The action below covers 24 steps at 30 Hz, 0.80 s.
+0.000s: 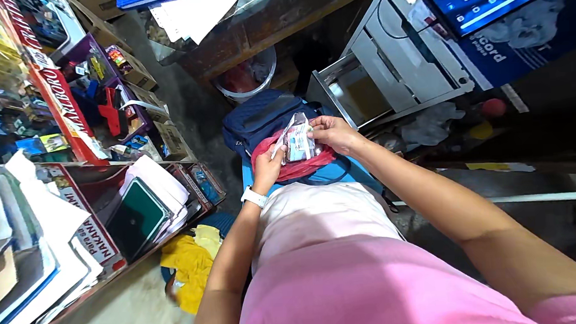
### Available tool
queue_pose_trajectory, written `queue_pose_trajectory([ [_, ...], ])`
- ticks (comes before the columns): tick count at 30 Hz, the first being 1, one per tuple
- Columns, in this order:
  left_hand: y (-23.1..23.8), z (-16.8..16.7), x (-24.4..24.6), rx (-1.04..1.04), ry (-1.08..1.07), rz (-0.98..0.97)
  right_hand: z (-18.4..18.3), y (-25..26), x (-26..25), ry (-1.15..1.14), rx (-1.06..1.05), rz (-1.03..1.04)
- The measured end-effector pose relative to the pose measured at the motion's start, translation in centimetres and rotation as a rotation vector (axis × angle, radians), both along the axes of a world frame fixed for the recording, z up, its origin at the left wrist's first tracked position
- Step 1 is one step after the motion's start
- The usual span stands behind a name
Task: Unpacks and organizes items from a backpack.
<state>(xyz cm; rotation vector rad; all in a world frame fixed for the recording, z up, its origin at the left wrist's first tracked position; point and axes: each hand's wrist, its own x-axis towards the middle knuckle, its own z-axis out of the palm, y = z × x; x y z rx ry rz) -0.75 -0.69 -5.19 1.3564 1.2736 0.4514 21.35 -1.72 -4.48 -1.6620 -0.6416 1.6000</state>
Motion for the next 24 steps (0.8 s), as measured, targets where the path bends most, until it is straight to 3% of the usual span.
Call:
queue_pose_trajectory([
  [9, -0.7, 0.2, -0.3, 0.14, -0.042, 0.064, 0.9, -0.9, -0.5, -0.151, 0.108, 0.184],
  [14, -0.2, -0.6, -0.8, 0.294, -0.177, 0.028, 0.9, -1.5, -0.2, -0.329, 0.297, 0.373],
  [17, 0.2, -0.9, -1.7, 0.293, -0.209, -0.128, 0.5, -2.4, 0.1, -0.468, 0.504, 0.592],
  [24, -0.6, -0.7, -3.6, 0.336, 0.197, -0.676, 0.3, -5.1, 0.6, -0.513, 0.5, 1.003],
])
